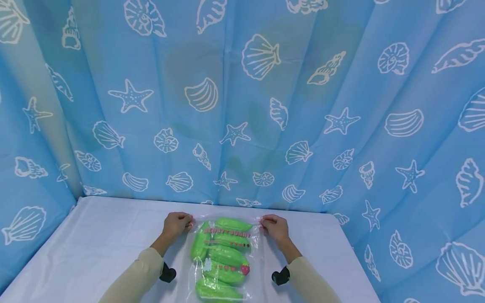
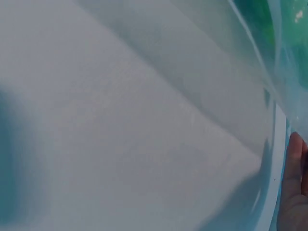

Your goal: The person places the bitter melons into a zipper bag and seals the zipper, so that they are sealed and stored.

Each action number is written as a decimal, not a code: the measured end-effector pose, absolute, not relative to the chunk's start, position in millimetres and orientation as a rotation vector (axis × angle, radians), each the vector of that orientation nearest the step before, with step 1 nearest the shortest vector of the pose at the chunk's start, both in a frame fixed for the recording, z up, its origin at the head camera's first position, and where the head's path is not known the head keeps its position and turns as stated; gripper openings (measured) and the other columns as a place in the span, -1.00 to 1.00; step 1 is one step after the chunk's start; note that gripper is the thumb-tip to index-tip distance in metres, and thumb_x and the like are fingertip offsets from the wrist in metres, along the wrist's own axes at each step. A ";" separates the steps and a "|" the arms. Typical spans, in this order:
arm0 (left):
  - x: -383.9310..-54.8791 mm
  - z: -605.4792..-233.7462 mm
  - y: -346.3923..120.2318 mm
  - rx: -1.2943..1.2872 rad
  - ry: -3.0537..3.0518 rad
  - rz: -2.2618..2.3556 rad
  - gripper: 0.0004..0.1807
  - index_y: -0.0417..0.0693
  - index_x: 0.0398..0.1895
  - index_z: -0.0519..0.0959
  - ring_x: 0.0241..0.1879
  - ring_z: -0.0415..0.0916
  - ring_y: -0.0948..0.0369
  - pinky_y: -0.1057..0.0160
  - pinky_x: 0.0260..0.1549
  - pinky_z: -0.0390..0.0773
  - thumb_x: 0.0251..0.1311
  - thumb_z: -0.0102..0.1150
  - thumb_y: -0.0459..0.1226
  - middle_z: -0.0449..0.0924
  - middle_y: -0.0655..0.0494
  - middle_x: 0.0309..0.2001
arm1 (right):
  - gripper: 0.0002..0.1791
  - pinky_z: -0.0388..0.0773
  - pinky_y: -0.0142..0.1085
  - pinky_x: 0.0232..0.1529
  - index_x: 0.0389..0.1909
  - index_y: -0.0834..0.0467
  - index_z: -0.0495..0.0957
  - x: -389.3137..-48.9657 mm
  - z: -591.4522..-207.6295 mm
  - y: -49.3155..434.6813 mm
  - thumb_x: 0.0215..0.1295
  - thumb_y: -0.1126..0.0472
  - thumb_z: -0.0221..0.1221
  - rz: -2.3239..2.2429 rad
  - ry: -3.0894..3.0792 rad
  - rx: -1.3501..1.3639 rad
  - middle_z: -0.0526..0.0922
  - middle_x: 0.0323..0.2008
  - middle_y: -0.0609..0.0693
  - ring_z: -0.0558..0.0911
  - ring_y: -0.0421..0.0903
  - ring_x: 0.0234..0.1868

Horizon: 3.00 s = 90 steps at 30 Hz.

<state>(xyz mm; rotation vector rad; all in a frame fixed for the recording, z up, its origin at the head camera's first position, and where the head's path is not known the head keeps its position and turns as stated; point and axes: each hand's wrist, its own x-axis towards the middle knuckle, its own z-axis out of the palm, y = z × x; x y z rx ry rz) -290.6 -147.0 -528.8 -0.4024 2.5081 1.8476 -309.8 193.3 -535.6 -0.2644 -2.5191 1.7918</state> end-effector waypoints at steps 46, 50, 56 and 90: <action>-255.5 -404.8 -163.6 0.321 2.569 2.317 -0.61 -0.27 0.00 0.63 -0.21 0.67 0.19 0.33 -0.15 0.63 0.34 0.15 -0.12 0.67 -0.15 -0.18 | -0.63 0.63 -0.21 -0.08 -0.04 0.33 0.59 -273.7 -405.6 197.7 0.27 0.14 0.28 2.068 -1.974 0.264 0.65 -0.17 0.22 0.72 0.02 -0.18; -242.4 -393.4 -158.8 0.362 2.574 2.342 -0.61 -0.23 -0.06 0.66 -0.21 0.68 0.20 0.33 -0.14 0.63 0.32 0.18 -0.08 0.70 -0.08 -0.23 | -0.61 0.63 -0.18 -0.09 -0.04 0.39 0.56 -263.5 -400.1 200.7 0.26 0.17 0.29 2.103 -1.911 0.296 0.65 -0.18 0.22 0.72 0.03 -0.19; -231.2 -393.8 -161.4 0.444 2.711 2.263 -0.69 -0.12 -0.13 0.70 -0.22 0.67 0.20 0.36 -0.14 0.62 0.26 0.25 -0.08 0.71 0.06 -0.26 | -0.68 0.62 -0.18 -0.10 -0.05 0.41 0.55 -251.1 -397.3 208.3 0.30 0.24 0.25 1.963 -1.931 0.418 0.65 -0.20 0.22 0.73 0.02 -0.20; -207.9 -380.1 -170.3 0.585 2.779 2.182 -0.74 -0.15 -0.03 0.64 -0.03 0.59 0.19 0.38 0.00 0.55 0.21 0.30 -0.33 0.65 0.04 -0.03 | -0.79 0.64 -0.19 -0.15 -0.09 0.40 0.58 -227.5 -401.2 204.2 0.30 0.38 0.21 1.792 -1.923 0.540 0.66 -0.21 0.23 0.72 -0.01 -0.23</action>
